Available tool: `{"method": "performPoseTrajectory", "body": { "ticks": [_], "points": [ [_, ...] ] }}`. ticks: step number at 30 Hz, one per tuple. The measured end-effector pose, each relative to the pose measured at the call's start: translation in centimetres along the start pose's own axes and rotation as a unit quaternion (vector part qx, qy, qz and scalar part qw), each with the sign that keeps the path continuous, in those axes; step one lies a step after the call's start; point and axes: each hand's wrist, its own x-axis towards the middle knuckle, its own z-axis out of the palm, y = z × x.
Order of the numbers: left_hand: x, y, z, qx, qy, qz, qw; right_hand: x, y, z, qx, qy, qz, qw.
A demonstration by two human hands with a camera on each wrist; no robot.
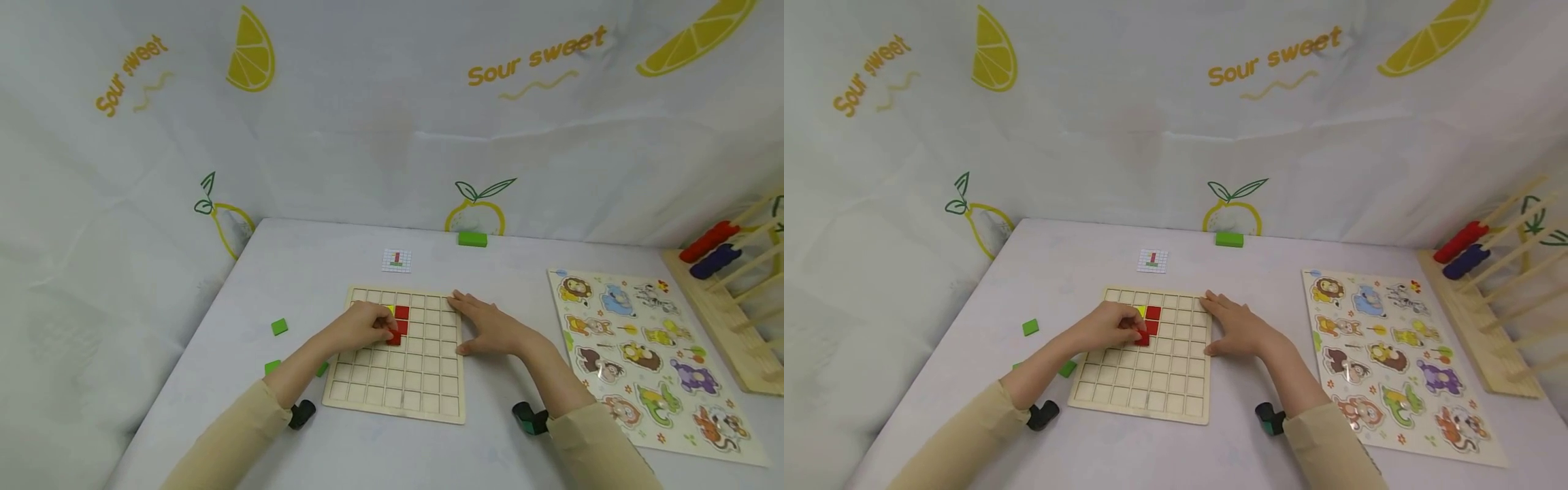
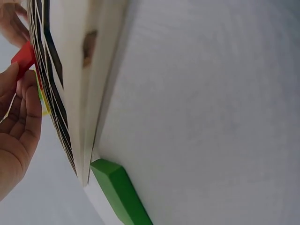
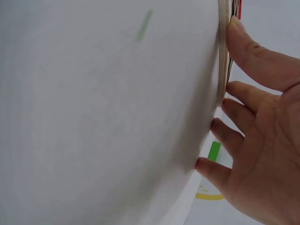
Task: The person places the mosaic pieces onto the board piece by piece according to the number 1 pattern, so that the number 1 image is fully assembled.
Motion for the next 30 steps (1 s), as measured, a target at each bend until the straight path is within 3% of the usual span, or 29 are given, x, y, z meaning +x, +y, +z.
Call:
{"method": "performPoseTrajectory", "body": {
  "ticks": [8, 16, 30],
  "points": [
    [0.31, 0.34, 0.24, 0.015, -0.001, 0.016, 0.9997, 0.05, -0.11, -0.06, -0.002, 0.0, 0.004, 1.0],
    [0.71, 0.45, 0.61, 0.04, -0.013, 0.009, 0.9991, 0.17, -0.12, 0.06, 0.001, -0.004, 0.009, 1.0],
    [0.62, 0.73, 0.7, 0.087, 0.003, 0.024, 0.9959, 0.02, -0.32, 0.04, 0.004, 0.0, 0.008, 1.0]
  ]
}}
